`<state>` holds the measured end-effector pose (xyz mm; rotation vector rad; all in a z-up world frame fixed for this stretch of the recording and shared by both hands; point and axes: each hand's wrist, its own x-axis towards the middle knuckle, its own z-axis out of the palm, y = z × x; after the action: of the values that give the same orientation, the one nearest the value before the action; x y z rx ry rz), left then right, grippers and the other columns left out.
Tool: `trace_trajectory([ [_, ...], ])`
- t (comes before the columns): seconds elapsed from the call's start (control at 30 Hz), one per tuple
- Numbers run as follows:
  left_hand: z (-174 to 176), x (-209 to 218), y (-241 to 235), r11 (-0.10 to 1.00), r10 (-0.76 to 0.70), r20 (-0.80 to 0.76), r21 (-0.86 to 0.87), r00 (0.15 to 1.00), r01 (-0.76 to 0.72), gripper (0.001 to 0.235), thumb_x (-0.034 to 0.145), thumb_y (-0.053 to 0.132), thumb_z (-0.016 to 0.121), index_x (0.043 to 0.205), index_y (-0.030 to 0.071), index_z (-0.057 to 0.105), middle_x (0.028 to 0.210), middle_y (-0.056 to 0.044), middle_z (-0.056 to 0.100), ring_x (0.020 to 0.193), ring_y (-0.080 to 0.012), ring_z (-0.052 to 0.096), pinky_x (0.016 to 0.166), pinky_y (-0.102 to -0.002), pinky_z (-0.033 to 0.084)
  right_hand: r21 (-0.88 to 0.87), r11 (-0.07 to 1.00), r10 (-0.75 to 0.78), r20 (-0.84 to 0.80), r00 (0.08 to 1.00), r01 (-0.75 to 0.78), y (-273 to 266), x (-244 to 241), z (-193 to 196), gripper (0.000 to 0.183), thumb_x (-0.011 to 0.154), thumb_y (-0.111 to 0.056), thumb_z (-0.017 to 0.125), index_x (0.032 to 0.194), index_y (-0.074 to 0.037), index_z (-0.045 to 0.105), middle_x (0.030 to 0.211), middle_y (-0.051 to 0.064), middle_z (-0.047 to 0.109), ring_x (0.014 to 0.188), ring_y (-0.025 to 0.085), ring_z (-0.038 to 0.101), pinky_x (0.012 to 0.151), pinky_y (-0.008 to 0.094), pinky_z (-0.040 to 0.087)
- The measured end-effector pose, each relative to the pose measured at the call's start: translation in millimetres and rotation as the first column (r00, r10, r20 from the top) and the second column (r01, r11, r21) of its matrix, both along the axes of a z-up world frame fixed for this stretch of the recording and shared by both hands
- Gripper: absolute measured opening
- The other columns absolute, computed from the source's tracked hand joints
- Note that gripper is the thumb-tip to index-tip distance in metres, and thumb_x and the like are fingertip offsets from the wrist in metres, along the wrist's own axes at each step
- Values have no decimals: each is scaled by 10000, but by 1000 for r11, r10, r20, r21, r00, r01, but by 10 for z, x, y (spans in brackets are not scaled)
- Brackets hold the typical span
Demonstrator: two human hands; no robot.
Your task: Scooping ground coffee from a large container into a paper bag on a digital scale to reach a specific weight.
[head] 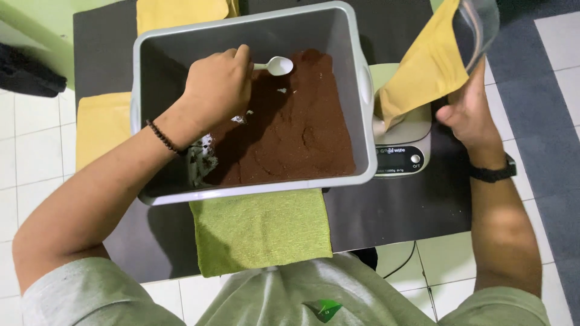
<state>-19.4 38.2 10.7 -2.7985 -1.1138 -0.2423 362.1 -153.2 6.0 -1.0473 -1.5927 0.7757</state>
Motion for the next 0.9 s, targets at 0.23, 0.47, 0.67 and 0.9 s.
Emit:
trace_trajectory([
  [0.23,-55,57,-5,993,4,-5,-120,1000,-4,206,1093,209,447,958,56,476,790,-118,646,580,-398,611,422,-527,461,-226,932,-135,507,851,283,-132,-280,231,1107,668,-307,880,1530,20,266,1510,240,346,1457,365,332,1224,450,242],
  [0.47,-83,41,56,983,48,-16,-179,999,-50,229,1099,245,441,987,48,475,836,-149,653,614,-473,603,460,-574,449,-63,974,-179,363,914,216,-41,-252,-9,609,893,-49,773,1448,7,526,1439,160,570,1293,266,545,1169,376,392],
  [0.67,67,34,-15,957,77,8,-281,997,-71,243,1128,253,429,974,64,438,794,-111,606,562,-392,550,466,-512,435,9,969,-231,383,894,247,-1117,-247,-52,554,935,-110,682,1431,44,490,1463,189,561,1431,341,487,1338,459,286],
  [0.9,89,24,-40,956,78,16,-283,997,-71,257,1133,257,431,993,43,464,839,-160,635,620,-439,583,491,-556,448,-187,931,-218,402,890,312,-1400,-509,-19,551,858,-148,727,1372,6,603,1375,117,662,1280,240,609,1183,354,419],
])
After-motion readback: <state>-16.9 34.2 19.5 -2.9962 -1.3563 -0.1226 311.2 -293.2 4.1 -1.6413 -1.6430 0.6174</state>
